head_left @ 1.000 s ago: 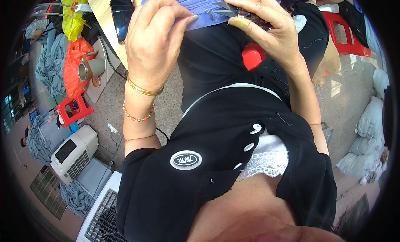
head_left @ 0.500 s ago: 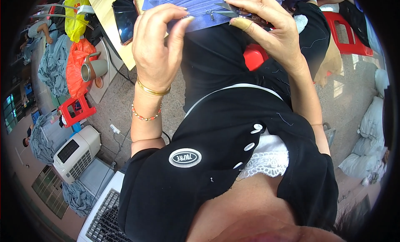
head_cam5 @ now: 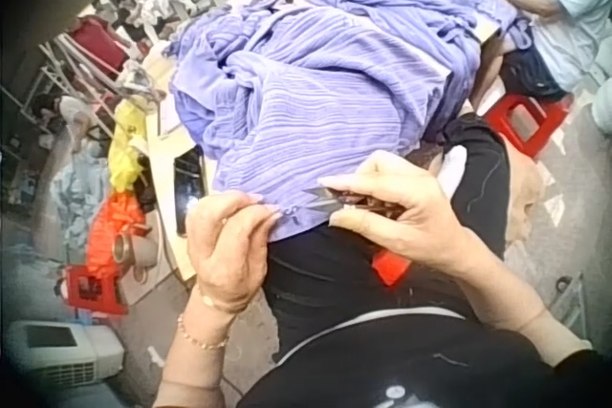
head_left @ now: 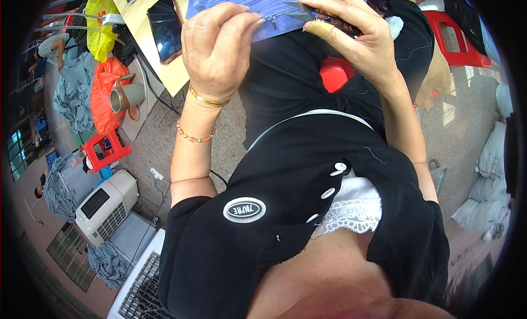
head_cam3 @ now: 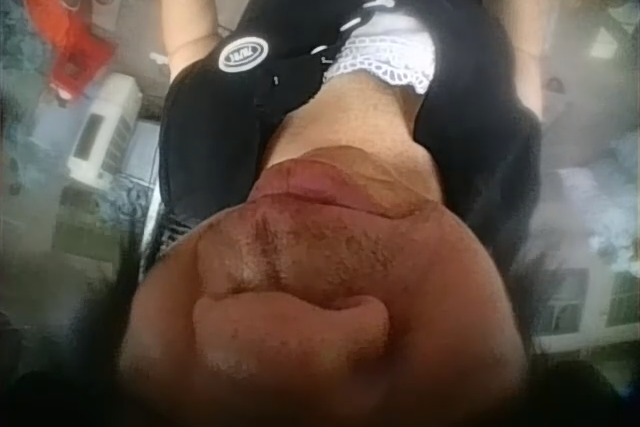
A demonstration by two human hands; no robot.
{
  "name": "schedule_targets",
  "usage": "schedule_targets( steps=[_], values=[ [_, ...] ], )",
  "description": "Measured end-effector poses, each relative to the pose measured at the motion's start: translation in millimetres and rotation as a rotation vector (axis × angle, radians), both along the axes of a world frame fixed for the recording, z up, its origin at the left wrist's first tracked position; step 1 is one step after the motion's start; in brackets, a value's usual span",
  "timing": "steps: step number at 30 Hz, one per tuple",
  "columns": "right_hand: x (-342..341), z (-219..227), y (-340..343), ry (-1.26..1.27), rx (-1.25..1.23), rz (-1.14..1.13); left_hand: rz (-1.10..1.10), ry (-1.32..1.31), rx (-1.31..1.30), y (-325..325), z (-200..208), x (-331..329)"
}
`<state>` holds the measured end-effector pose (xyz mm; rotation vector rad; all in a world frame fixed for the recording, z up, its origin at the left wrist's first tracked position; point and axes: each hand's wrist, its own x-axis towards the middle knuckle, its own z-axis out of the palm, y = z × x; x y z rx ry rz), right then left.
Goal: Trimming loose threads from blue garments using thread snips in a factory setting.
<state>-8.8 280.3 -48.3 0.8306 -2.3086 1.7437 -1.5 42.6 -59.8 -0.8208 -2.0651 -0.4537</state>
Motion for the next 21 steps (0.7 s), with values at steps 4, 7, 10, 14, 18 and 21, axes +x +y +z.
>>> schedule_targets(
  steps=[4, 7, 10, 14, 18, 21],
  values=[
    [-2, 2, 0, 0.029, 0.012, 0.004, 0.012, -0.209, 0.175, 3, -2, 9],
    [-3, 5, -1, 0.070, 0.038, 0.021, -0.011, -0.457, 0.476, 5, 5, 19],
    [-4, 14, -3, 0.081, 0.074, 0.042, -0.156, -0.573, 0.752, 3, 1, 17],
    [-5, 30, -12, 0.127, 0.144, 0.085, -0.214, -0.638, 0.826, -2, -4, 20],
    [-5, 38, -23, 0.313, 0.321, 0.042, -0.258, -0.711, 0.979, -8, -9, 19],
    [-4, 41, -28, 0.317, 0.340, 0.035, -0.273, -0.718, 0.994, -10, -11, 19]
  ],
)
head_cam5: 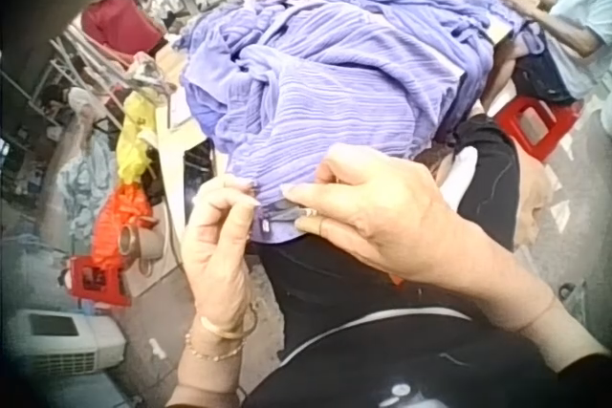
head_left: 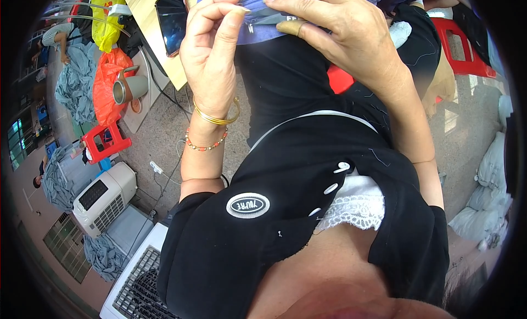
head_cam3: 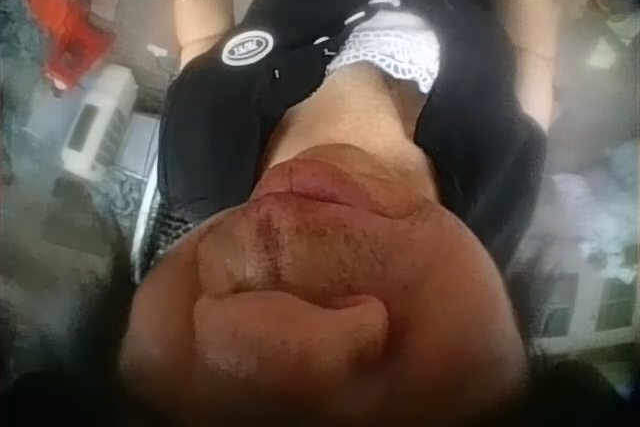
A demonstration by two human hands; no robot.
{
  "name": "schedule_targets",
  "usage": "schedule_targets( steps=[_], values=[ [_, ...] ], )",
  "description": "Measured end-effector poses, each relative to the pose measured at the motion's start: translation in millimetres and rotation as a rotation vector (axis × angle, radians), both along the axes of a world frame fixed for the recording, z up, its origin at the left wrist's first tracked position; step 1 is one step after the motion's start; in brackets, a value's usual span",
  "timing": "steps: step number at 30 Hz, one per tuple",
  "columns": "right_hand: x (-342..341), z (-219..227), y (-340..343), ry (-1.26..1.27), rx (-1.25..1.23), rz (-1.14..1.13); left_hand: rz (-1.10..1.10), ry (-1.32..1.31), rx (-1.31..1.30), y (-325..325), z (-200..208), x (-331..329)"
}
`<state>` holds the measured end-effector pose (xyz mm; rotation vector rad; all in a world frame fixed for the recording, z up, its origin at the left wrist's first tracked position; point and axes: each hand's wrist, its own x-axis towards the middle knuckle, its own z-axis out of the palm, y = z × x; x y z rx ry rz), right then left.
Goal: Trimming loose threads from blue garments using thread snips in a factory setting.
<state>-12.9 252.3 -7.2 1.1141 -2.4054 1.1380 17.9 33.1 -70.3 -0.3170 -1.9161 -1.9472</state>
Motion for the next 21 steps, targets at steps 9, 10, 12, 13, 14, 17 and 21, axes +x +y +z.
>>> schedule_targets(
  steps=[9, 10, 12, 13, 14, 17, 21],
  values=[
    [-29, -51, -18, 0.559, -0.385, 0.068, 0.007, -0.008, 0.015, 4, 3, -1],
    [-29, -51, -17, 0.551, -0.419, 0.083, 0.001, 0.000, 0.020, 5, 5, -1],
    [-9, -19, -6, 0.228, -0.277, 0.030, -0.028, 0.049, -0.077, -9, 5, 1],
    [-1, -6, 3, -0.086, -0.128, -0.031, -0.068, 0.103, -0.171, -12, 8, 2],
    [-5, -10, 8, -0.079, -0.179, -0.020, 0.014, 0.052, -0.145, -1, 11, 6],
    [-5, -15, 17, -0.188, -0.235, -0.112, 0.217, 0.323, -0.729, 2, 19, 3],
    [-1, -19, 24, -0.293, -0.291, -0.137, 0.224, 0.354, -0.927, 12, 26, 4]
  ],
)
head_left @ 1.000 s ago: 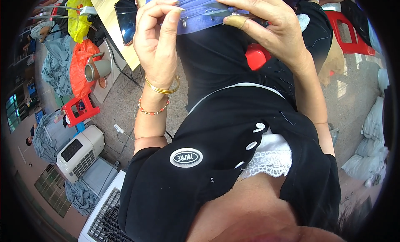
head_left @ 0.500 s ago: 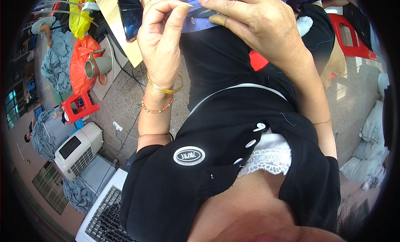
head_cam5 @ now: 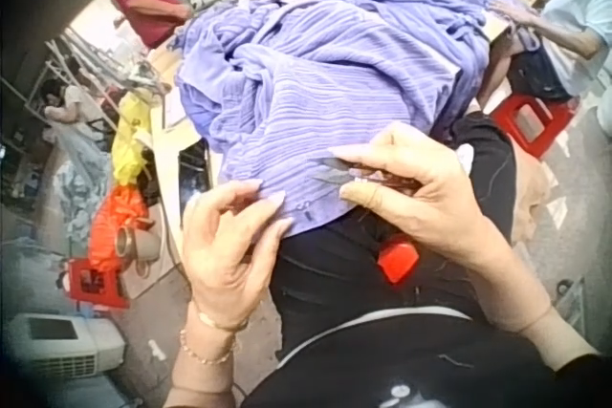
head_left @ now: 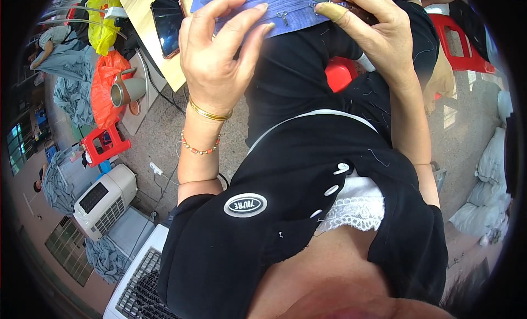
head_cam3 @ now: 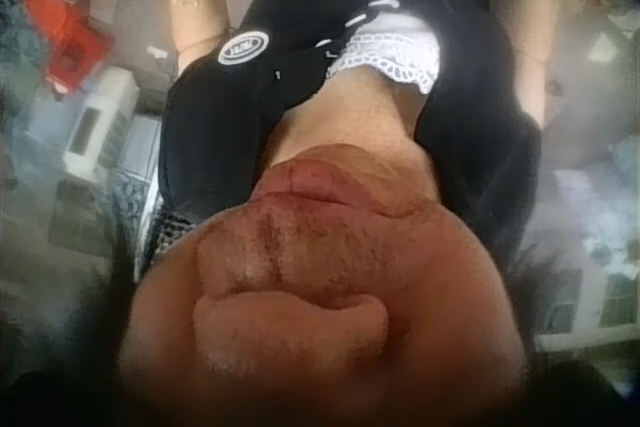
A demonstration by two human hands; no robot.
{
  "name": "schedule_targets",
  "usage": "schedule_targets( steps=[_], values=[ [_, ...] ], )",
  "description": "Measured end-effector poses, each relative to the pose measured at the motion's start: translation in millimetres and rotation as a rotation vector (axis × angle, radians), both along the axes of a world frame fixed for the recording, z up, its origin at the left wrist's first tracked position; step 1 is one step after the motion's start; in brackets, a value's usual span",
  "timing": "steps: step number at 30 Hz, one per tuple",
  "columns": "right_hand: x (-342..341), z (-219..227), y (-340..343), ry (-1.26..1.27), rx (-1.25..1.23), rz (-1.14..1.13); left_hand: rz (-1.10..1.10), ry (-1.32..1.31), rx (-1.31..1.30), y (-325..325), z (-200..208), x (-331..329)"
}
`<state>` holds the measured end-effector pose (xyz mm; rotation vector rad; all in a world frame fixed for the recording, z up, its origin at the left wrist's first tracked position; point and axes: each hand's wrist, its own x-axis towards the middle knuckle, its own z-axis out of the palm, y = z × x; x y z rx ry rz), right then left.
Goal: Trimming loose threads from blue garments using thread snips in a factory setting.
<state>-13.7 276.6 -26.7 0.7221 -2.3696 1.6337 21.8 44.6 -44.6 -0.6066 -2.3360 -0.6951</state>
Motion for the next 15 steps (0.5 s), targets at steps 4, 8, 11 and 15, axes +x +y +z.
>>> schedule_targets(
  steps=[4, 8, 11, 15],
  values=[
    [1, -5, 4, -0.037, -0.036, -0.001, 0.015, 0.169, -0.193, -2, -1, -6],
    [3, -8, 4, -0.011, -0.103, 0.036, -0.079, 0.337, -0.215, -9, -15, -18],
    [4, -11, 7, 0.003, -0.079, 0.055, -0.102, 0.312, -0.171, -6, -16, -21],
    [4, -15, 8, 0.019, -0.018, 0.087, -0.106, 0.190, -0.084, -3, -10, -17]
  ],
)
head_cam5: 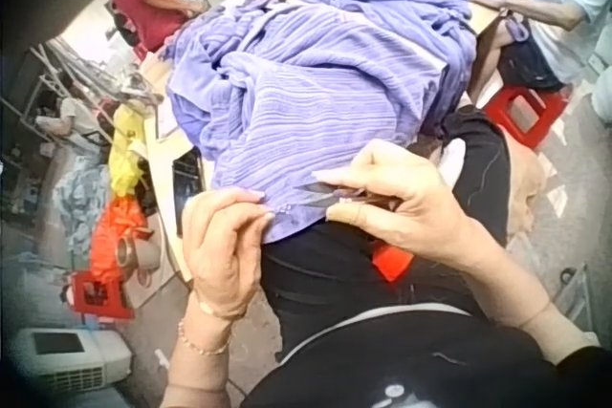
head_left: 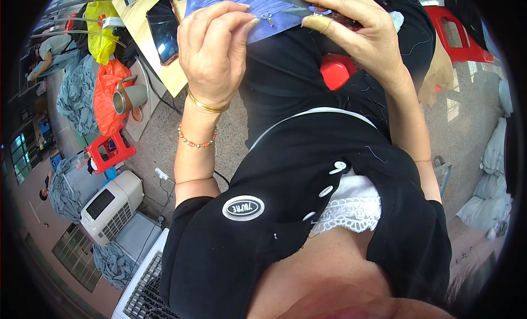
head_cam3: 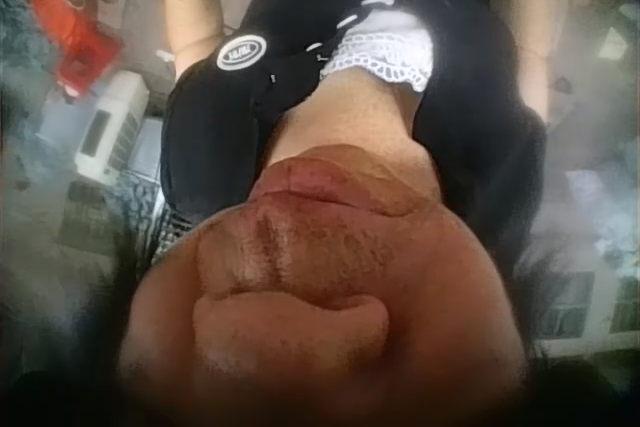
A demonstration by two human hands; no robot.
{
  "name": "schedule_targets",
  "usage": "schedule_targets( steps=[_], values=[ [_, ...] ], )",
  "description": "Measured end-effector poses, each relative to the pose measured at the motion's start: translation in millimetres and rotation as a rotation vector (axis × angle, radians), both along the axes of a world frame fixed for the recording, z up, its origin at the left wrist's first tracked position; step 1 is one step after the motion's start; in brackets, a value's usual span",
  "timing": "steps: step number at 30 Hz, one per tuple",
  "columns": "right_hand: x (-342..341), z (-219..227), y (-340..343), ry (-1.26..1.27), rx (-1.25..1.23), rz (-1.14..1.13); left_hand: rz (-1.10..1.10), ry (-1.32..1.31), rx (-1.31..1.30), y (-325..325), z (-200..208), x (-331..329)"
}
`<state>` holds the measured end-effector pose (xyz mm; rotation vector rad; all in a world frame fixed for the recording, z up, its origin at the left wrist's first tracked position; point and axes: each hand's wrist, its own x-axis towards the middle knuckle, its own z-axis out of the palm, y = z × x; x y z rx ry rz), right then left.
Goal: Trimming loose threads from blue garments using thread snips in a factory setting.
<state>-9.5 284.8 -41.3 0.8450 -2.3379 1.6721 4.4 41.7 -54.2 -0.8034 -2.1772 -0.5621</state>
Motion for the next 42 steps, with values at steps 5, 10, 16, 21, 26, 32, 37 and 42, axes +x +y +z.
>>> schedule_targets(
  steps=[5, 10, 16, 21, 26, 32, 37, 42],
  values=[
    [-3, -1, -2, 0.069, 0.013, 0.047, 0.006, -0.078, 0.057, 5, 3, 2],
    [-5, -3, -6, 0.086, 0.010, 0.072, -0.014, -0.103, 0.132, 5, -2, 2],
    [-29, -34, -21, 0.645, -0.317, 0.086, 0.005, -0.113, 0.142, 9, -1, 4],
    [-37, -39, -26, 0.732, -0.244, 0.020, 0.022, -0.114, 0.152, 12, -1, 3],
    [-13, -5, -3, 0.132, -0.013, 0.052, -0.006, -0.201, 0.232, 11, 5, 11],
    [-38, -39, 3, 0.069, -0.885, 0.196, 0.044, -0.164, -0.021, 12, 17, 17],
    [-13, -39, 28, -0.272, -0.398, -0.140, 0.142, -0.242, 0.049, -13, 8, 19],
    [-38, -85, 11, 0.063, -0.944, 0.351, 0.223, -0.258, 0.094, -48, -4, 19]
  ],
)
